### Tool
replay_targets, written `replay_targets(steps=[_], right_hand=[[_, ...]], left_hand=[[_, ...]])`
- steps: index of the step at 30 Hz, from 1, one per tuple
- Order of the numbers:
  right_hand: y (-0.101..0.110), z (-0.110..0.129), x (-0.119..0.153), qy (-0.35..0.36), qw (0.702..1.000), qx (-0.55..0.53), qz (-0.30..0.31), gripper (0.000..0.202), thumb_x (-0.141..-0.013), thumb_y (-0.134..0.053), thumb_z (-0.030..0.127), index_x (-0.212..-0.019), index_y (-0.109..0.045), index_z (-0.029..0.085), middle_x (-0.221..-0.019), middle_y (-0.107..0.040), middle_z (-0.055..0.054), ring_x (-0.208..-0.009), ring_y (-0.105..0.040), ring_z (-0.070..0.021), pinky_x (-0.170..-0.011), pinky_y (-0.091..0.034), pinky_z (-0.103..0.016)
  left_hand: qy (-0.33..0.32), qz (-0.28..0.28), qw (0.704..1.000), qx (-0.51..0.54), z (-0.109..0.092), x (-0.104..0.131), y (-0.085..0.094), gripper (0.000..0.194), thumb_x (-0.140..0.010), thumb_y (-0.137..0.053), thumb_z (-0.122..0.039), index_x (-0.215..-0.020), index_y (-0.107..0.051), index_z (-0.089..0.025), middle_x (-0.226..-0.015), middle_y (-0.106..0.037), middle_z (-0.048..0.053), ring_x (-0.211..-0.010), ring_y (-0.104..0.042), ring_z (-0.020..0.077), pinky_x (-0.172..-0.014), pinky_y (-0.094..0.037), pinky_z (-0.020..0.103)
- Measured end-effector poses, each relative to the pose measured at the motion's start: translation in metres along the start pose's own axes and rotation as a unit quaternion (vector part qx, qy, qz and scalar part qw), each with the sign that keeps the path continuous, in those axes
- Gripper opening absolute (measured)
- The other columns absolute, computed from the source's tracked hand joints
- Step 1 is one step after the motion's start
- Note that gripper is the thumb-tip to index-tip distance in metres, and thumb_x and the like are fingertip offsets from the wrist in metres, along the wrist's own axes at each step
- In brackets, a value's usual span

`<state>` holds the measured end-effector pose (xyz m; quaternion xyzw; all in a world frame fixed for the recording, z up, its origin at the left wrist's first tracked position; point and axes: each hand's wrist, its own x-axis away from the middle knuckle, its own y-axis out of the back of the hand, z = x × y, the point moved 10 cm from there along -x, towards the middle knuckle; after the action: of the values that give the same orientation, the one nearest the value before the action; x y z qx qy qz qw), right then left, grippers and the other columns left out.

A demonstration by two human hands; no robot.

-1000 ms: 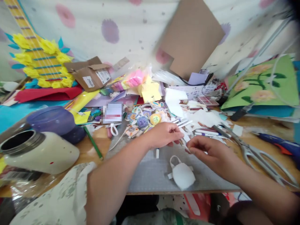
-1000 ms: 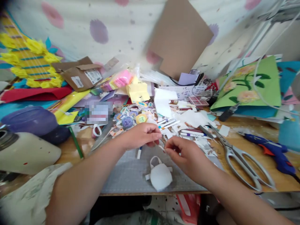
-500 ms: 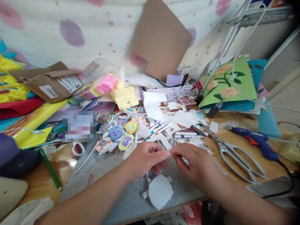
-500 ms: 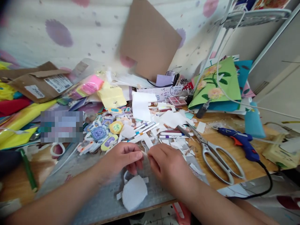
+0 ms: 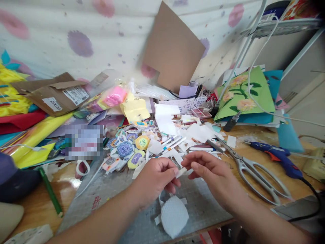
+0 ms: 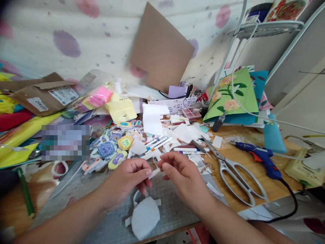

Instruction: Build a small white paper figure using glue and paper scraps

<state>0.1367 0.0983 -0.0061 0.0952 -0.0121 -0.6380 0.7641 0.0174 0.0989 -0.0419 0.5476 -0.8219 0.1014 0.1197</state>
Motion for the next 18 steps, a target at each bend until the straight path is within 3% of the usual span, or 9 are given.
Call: replay_targets(steps=[4, 8, 11, 14, 16, 18], right_hand=[[-0.01, -0.016, -0.004, -0.086, 0.992, -0.093, -0.001, 0.026, -0.071, -0.068, 0.03, -0.091, -0.057, 0.017, -0.071, -0.06, 0.001, -0.062, -0.056, -0.0121, -0.055, -0.047, -0.024], [-0.004, -0.019, -0.005, -0.085, 0.991, -0.089, -0.042, 0.022, -0.067, -0.067, 0.024, -0.084, -0.056, 0.017, -0.061, -0.054, 0.005, -0.056, -0.052, -0.0102, -0.054, -0.042, -0.024], [-0.006, -0.019, -0.003, -0.077, 0.994, -0.064, -0.037, 0.022, -0.067, -0.066, 0.023, -0.085, -0.056, 0.018, -0.063, -0.057, 0.004, -0.059, -0.055, -0.0119, -0.056, -0.045, -0.025], [-0.006, -0.008, -0.001, -0.044, 0.999, 0.0, -0.033, 0.018, -0.069, -0.063, 0.022, -0.086, -0.057, 0.018, -0.066, -0.062, 0.002, -0.062, -0.06, -0.0141, -0.058, -0.048, -0.026], [0.0, 0.007, 0.0, 0.013, 0.995, 0.102, -0.018, 0.012, -0.075, -0.058, 0.02, -0.087, -0.059, 0.019, -0.071, -0.065, 0.0, -0.065, -0.062, -0.0151, -0.061, -0.05, -0.027], [0.017, 0.02, 0.005, 0.078, 0.962, 0.261, 0.001, 0.012, -0.081, -0.053, 0.018, -0.09, -0.062, 0.02, -0.081, -0.068, -0.002, -0.074, -0.063, -0.0164, -0.068, -0.05, -0.028]], left_hand=[[-0.042, -0.002, 0.998, -0.04, -0.01, 0.002, -0.002, 0.02, -0.079, -0.057, -0.032, -0.067, -0.057, -0.015, -0.058, -0.061, -0.001, -0.046, -0.054, 0.0091, -0.048, -0.042, 0.021], [-0.05, -0.008, 0.996, -0.071, -0.011, 0.002, -0.002, 0.019, -0.079, -0.057, -0.031, -0.066, -0.057, -0.016, -0.058, -0.061, -0.001, -0.049, -0.055, 0.0105, -0.05, -0.041, 0.022], [-0.042, 0.028, 0.998, -0.024, -0.006, 0.001, -0.01, 0.021, -0.076, -0.062, -0.036, -0.069, -0.058, -0.016, -0.063, -0.063, 0.001, -0.053, -0.057, 0.0117, -0.052, -0.043, 0.023], [-0.043, 0.044, 0.998, 0.026, -0.002, -0.001, -0.016, 0.025, -0.069, -0.068, -0.038, -0.066, -0.056, -0.016, -0.06, -0.062, 0.001, -0.05, -0.055, 0.0112, -0.05, -0.043, 0.023], [-0.034, 0.027, 0.999, 0.024, 0.002, -0.004, -0.014, 0.026, -0.069, -0.069, -0.036, -0.062, -0.053, -0.016, -0.052, -0.059, -0.001, -0.044, -0.051, 0.0097, -0.046, -0.04, 0.021], [-0.023, 0.014, 0.999, 0.018, 0.006, -0.005, -0.011, 0.026, -0.071, -0.067, -0.033, -0.06, -0.051, -0.017, -0.048, -0.057, -0.002, -0.041, -0.049, 0.0084, -0.043, -0.038, 0.02]])
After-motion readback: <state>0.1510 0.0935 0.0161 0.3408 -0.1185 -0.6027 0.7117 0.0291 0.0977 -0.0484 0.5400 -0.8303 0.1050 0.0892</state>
